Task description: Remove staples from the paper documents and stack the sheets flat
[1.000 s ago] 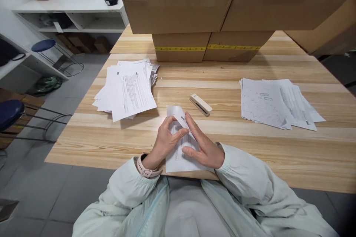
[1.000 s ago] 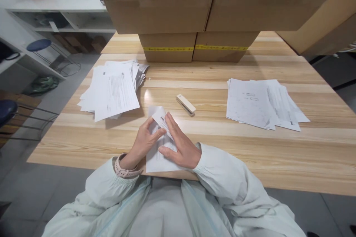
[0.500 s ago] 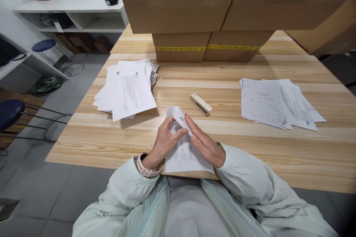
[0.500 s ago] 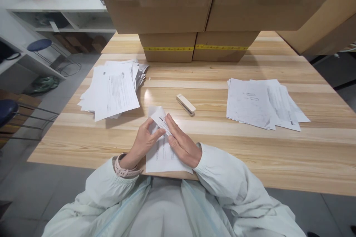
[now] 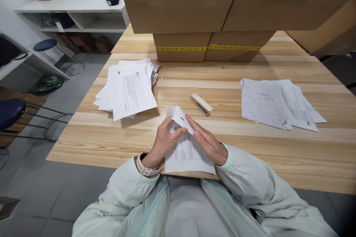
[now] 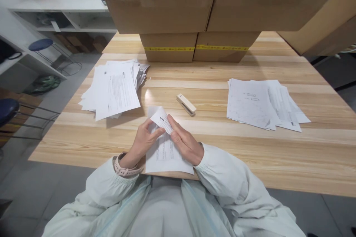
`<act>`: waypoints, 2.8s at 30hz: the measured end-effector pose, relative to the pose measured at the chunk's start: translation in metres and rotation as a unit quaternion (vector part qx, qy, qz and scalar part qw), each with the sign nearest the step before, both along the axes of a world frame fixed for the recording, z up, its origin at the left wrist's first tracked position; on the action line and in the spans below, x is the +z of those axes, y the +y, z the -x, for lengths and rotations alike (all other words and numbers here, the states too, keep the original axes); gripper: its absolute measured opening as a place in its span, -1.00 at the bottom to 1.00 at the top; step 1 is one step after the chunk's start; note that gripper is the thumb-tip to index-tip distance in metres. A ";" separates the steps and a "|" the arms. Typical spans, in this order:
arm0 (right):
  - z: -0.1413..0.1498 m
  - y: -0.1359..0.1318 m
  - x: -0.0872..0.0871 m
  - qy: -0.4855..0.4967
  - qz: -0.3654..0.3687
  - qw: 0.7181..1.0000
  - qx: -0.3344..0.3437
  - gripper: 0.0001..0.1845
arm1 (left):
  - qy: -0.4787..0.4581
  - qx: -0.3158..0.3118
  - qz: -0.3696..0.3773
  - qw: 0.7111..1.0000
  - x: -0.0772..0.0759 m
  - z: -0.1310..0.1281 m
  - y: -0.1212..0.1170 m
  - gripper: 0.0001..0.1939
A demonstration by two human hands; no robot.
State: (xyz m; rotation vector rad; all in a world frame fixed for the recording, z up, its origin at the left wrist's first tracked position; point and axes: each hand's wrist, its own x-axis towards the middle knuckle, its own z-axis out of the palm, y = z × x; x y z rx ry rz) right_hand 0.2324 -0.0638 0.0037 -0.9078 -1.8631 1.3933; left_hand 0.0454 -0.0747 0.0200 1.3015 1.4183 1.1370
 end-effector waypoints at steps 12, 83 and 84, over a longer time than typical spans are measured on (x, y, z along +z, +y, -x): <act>-0.005 0.006 0.010 0.023 0.031 0.999 -0.012 -0.30 | 0.002 0.026 -0.021 0.999 -0.004 0.007 0.002 -0.70; -0.009 0.014 0.011 0.084 0.061 0.962 -0.253 -0.28 | -0.237 0.011 0.056 0.970 0.001 0.006 -0.010 -0.78; -0.010 0.014 0.011 0.090 0.055 0.960 -0.258 -0.19 | -0.252 0.001 0.062 0.966 0.000 0.007 -0.010 -0.79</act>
